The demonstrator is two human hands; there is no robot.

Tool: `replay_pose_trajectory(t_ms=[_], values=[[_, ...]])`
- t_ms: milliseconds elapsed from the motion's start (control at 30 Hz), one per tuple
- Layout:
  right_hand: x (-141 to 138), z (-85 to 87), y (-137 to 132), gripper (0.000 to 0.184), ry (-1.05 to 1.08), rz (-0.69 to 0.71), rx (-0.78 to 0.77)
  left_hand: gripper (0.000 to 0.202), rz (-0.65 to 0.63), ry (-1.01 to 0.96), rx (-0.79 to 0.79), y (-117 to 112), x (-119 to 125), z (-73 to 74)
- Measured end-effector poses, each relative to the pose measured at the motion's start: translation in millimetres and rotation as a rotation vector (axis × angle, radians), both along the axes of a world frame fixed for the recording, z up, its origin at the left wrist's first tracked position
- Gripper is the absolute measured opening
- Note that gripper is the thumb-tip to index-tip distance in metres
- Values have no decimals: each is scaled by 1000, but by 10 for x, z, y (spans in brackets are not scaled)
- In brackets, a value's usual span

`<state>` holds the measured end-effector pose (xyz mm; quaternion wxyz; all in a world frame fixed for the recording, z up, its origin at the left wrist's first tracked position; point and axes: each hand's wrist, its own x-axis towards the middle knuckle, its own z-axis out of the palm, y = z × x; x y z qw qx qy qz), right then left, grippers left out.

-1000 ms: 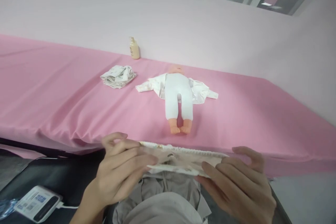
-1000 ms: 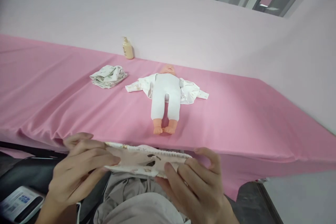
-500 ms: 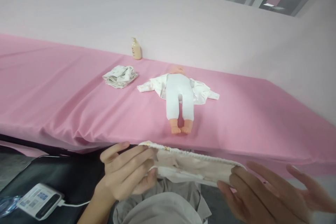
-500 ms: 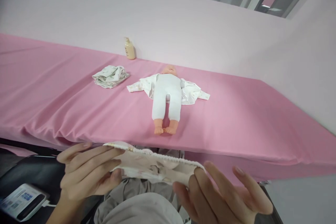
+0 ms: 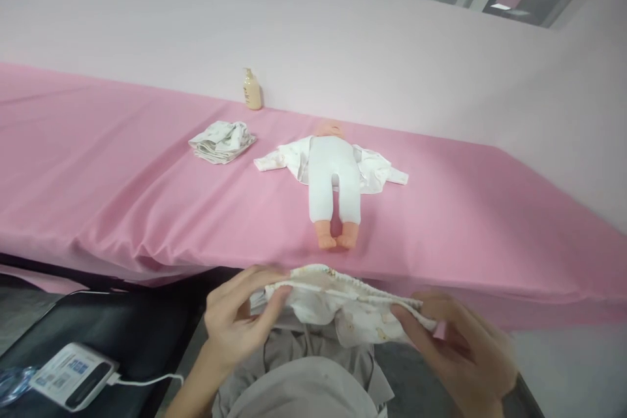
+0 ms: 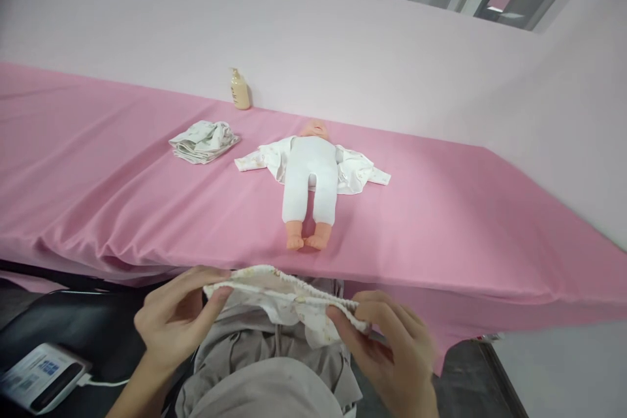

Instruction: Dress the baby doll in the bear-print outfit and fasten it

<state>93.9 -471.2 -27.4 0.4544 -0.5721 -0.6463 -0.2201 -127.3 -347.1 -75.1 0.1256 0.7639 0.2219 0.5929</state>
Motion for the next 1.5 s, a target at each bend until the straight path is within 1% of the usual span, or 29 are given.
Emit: replay_pose_trajectory(t_ms=[100, 133, 167, 200, 233, 300, 333, 367, 400, 467, 567, 667, 733, 800, 867, 900, 1000, 1100, 1167, 1233, 1333, 1367, 1433, 1500], values=[[-286, -226, 89, 21, 315, -77, 81, 13, -38, -103, -253, -231, 159, 4], [-419, -294, 114, 19, 386, -81, 109, 10, -63, -111, -334, -317, 219, 19], [-558, -349, 131, 17, 414, -52, 111, 7, -113, -107, -400, -399, 274, 38], [-690, -390, 138, 15, 421, 4, 102, 5, -191, -96, -445, -473, 317, 59], [-802, -415, 135, 13, 418, 54, 93, 8, -287, -86, -467, -537, 345, 78], [-931, -419, 107, 13, 431, 92, 65, 18, -498, -60, -486, -624, 351, 95], [-941, -405, 88, 11, 434, 114, 35, 22, -584, -48, -495, -648, 333, 89], [-918, -385, 72, 9, 432, 151, -2, 26, -642, -35, -507, -662, 309, 72], [-871, -362, 60, 11, 418, 208, -52, 32, -669, -16, -520, -667, 283, 46], [-743, -321, 55, 20, 392, 290, -128, 40, -654, -1, -501, -659, 245, -14], [-575, -302, 80, 18, 348, 361, -194, 38, -544, 30, -369, -618, 241, -63], [-485, -313, 92, 20, 339, 435, -264, 32, -414, 126, -172, -563, 275, -30], [-446, -303, 84, 23, 336, 460, -304, 32, -291, 159, -59, -533, 290, 13], [-416, -261, 75, 21, 326, 489, -316, 29, -162, 135, -4, -510, 282, 51], [-395, -202, 72, 15, 337, 534, -316, 23, -100, 151, -5, -487, 248, 76], [-389, -175, 72, 13, 354, 559, -315, 18, -104, 179, -6, -474, 225, 82], [-380, -130, 68, 12, 422, 620, -319, 12, -172, 250, 20, -422, 153, 87], [-375, -141, 43, 15, 517, 634, -300, 10, -233, 179, 111, -360, 117, 88], [-371, -156, 27, 15, 570, 635, -298, 14, -267, 183, 133, -325, 112, 92], [-367, -173, 23, 15, 573, 646, -336, 15, -329, 231, 90, -304, 117, 89], [-368, -211, 38, 18, 555, 617, -403, 13, -450, 241, -57, -310, 131, 57], [-370, -226, 42, 20, 557, 583, -413, 15, -486, 207, -116, -321, 136, 42], [-376, -247, 37, 24, 549, 516, -416, 28, -540, 97, -226, -353, 150, 18], [-385, -245, 14, 24, 526, 476, -434, 39, -588, -29, -276, -385, 166, 13]])
